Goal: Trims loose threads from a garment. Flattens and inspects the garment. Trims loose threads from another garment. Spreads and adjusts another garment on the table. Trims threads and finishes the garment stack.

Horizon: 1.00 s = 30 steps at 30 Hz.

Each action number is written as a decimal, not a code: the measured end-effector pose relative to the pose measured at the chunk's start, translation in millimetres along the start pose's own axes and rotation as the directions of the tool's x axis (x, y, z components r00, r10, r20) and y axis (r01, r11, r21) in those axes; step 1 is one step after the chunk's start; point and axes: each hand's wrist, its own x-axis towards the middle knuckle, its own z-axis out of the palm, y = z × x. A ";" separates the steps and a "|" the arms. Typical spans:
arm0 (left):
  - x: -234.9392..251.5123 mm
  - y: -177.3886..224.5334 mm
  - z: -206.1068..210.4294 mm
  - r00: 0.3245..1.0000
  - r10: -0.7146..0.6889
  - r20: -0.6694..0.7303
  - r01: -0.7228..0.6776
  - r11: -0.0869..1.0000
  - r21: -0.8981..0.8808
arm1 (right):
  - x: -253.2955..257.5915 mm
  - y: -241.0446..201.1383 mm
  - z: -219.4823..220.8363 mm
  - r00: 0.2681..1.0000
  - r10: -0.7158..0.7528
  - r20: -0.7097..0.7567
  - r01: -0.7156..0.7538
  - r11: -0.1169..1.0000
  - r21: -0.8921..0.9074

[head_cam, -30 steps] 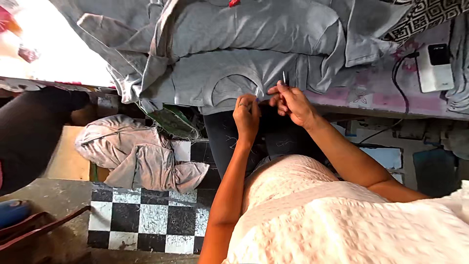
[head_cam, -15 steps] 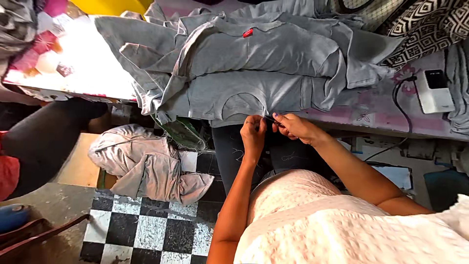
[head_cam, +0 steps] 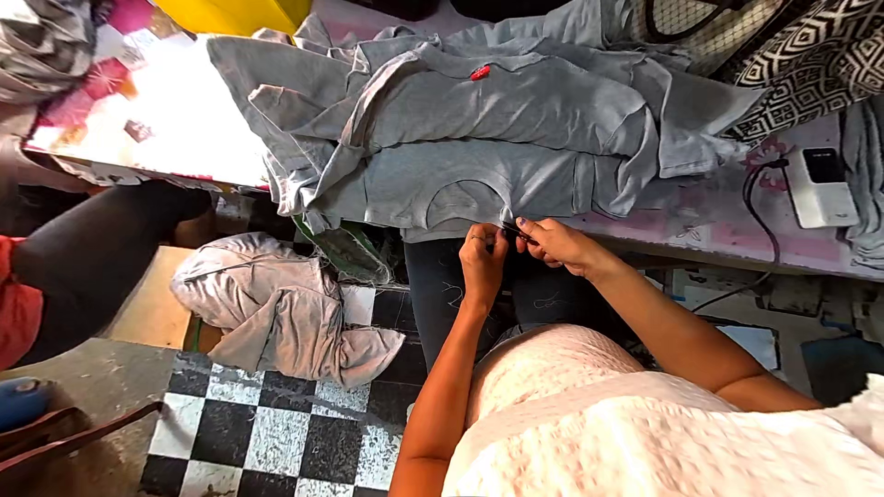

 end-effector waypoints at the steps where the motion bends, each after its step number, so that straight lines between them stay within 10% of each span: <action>1: 0.3 -0.3 1.1 1.000 0.000 0.002 0.000 1.000 -0.006 | 2.1 0.1 0.3 1.000 0.002 0.004 -0.002 1.000 0.009; 12: -8.3 -3.5 -7.4 0.987 -0.012 0.162 0.011 1.000 0.005 | 4.5 8.2 3.1 0.990 -0.105 -0.092 0.102 0.994 -0.036; 16: 10.4 31.0 -51.9 0.661 -0.317 0.680 0.174 0.947 0.272 | -0.3 11.0 2.7 0.855 -0.405 -0.325 0.286 0.890 -0.355; 20: 31.4 35.8 -39.9 0.897 -0.268 0.352 0.181 0.948 0.261 | 21.0 4.6 19.6 0.781 -0.449 -0.435 0.235 0.856 -0.460; 24: 39.8 11.2 -11.3 0.974 -0.149 0.171 0.095 0.953 0.288 | 41.6 11.7 28.3 0.817 -0.288 -0.500 0.320 0.947 -0.023; 27: 27.0 5.1 -11.1 0.996 -0.049 0.077 0.028 0.966 0.257 | 37.1 16.2 17.4 0.959 -0.152 -0.237 0.270 0.734 0.623; 30: 17.1 9.3 -8.1 0.995 0.096 -0.035 -0.090 0.984 0.155 | 30.4 19.6 5.7 0.991 -0.133 -0.002 0.084 0.619 0.781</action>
